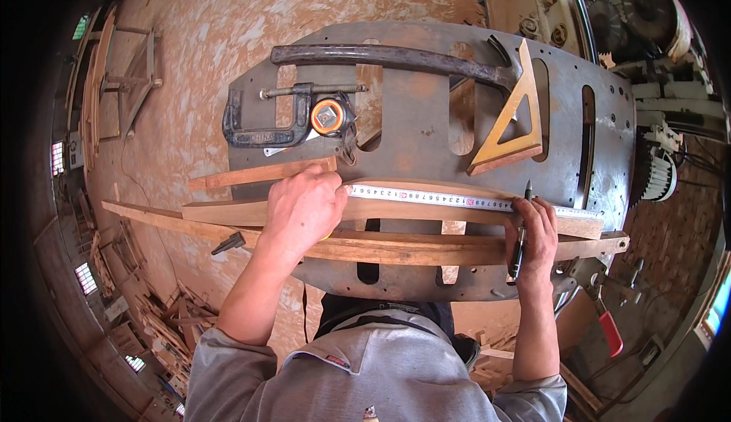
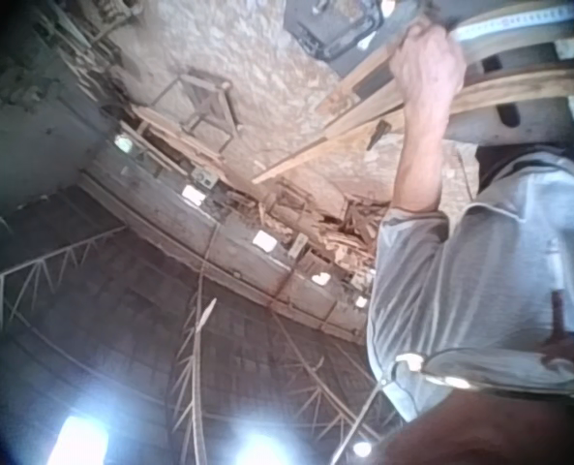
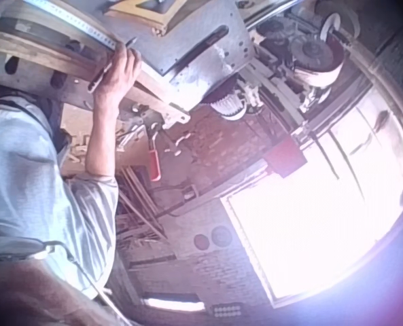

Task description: The person measures a piece of wood using a tape measure and marks it with a marker, then clamps the wood to a workbench and uses a hammer to tap a small piece into place.

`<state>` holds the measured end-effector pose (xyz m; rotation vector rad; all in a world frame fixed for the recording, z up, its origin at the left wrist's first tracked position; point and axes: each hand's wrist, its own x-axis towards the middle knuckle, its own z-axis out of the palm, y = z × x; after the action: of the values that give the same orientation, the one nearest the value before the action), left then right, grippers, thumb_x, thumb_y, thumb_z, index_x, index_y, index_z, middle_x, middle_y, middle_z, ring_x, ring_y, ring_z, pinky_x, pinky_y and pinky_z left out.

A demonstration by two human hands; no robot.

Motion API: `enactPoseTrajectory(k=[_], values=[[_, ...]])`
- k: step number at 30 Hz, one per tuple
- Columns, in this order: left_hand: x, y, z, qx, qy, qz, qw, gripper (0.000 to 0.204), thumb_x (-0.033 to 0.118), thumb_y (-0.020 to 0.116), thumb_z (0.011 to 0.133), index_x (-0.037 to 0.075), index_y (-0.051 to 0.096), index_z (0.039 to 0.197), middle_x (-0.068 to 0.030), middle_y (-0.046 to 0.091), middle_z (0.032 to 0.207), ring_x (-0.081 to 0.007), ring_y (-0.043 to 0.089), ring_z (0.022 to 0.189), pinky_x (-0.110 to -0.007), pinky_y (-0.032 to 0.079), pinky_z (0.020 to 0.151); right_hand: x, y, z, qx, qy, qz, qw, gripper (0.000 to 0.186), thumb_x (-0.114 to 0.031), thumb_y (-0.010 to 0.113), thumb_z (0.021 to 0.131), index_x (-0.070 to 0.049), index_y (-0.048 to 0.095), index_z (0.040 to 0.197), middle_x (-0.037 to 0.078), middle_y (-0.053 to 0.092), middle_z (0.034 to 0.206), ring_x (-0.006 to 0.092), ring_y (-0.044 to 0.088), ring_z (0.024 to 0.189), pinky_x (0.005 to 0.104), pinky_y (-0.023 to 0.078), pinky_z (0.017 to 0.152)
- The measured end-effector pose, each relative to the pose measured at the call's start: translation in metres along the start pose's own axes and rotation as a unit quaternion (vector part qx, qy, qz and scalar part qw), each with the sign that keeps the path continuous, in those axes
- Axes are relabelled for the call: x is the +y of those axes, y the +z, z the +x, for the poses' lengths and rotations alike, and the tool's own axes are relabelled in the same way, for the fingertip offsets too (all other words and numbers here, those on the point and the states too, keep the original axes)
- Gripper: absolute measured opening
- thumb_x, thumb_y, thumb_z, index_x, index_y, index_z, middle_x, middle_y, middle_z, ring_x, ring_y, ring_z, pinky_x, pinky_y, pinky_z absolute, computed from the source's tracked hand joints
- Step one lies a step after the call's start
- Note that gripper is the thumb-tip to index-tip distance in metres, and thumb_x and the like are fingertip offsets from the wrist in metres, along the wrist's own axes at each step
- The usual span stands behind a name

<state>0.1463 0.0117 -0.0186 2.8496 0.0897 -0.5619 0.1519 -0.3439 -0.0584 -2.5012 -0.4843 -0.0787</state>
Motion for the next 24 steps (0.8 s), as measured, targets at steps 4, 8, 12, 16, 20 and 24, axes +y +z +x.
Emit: enactPoseTrajectory(k=[4, 8, 12, 16, 20, 24], values=[[-0.001, 0.001, -0.001, 0.022, 0.007, 0.008, 1.0, 0.022, 0.025, 0.066, 0.087, 0.005, 0.068, 0.079, -0.0145, 0.068, 0.089, -0.036, 0.068, 0.08, -0.047, 0.056, 0.07, -0.002, 0.001, 0.002, -0.008, 0.0, -0.016, 1.0, 0.045, -0.001, 0.076, 0.072, -0.003, 0.062, 0.115, 0.016, 0.064, 0.104, 0.0381, 0.059, 0.104, 0.0479, 0.048, 0.092], [0.005, 0.001, 0.004, 0.006, 0.007, 0.003, 1.0, 0.023, 0.027, 0.066, 0.088, 0.006, 0.065, 0.078, -0.0145, 0.066, 0.089, -0.0361, 0.066, 0.085, -0.048, 0.053, 0.073, -0.001, -0.004, 0.001, -0.004, 0.019, -0.025, 1.0, 0.044, -0.004, 0.075, 0.075, -0.005, 0.062, 0.117, 0.015, 0.063, 0.103, 0.037, 0.057, 0.103, 0.0473, 0.047, 0.091], [-0.004, 0.008, 0.005, 0.014, 0.032, 0.025, 0.999, 0.027, 0.026, 0.067, 0.089, 0.007, 0.059, 0.073, -0.014, 0.062, 0.082, -0.0354, 0.064, 0.081, -0.049, 0.051, 0.07, 0.007, -0.003, 0.004, -0.04, 0.045, -0.039, 0.997, 0.04, -0.011, 0.072, 0.08, -0.008, 0.061, 0.118, 0.011, 0.06, 0.101, 0.0346, 0.055, 0.104, 0.0454, 0.046, 0.092], [0.002, 0.003, 0.006, 0.017, 0.033, 0.017, 0.999, 0.029, 0.025, 0.066, 0.09, -0.001, 0.06, 0.078, -0.0202, 0.062, 0.086, -0.0424, 0.06, 0.084, -0.051, 0.047, 0.073, 0.012, -0.007, 0.013, 0.007, 0.018, -0.027, 0.999, 0.036, -0.014, 0.072, 0.08, -0.01, 0.061, 0.114, 0.011, 0.059, 0.097, 0.0325, 0.055, 0.098, 0.0439, 0.045, 0.091], [0.008, 0.002, 0.007, -0.021, 0.015, 0.028, 0.999, 0.031, 0.024, 0.066, 0.09, -0.004, 0.06, 0.079, -0.0232, 0.061, 0.087, -0.044, 0.059, 0.084, -0.052, 0.045, 0.073, 0.02, -0.006, 0.005, 0.022, -0.002, -0.037, 0.999, 0.039, -0.01, 0.07, 0.075, -0.01, 0.062, 0.114, 0.01, 0.056, 0.091, 0.0306, 0.056, 0.092, 0.0432, 0.044, 0.089], [0.011, 0.0, 0.008, -0.019, 0.016, 0.04, 0.999, 0.031, 0.024, 0.066, 0.091, -0.004, 0.06, 0.079, -0.0242, 0.061, 0.085, -0.0441, 0.059, 0.082, -0.052, 0.044, 0.072, 0.025, -0.006, 0.005, 0.014, -0.008, -0.048, 0.999, 0.035, -0.01, 0.068, 0.077, -0.011, 0.063, 0.111, 0.008, 0.056, 0.088, 0.0295, 0.056, 0.092, 0.0418, 0.044, 0.089]])
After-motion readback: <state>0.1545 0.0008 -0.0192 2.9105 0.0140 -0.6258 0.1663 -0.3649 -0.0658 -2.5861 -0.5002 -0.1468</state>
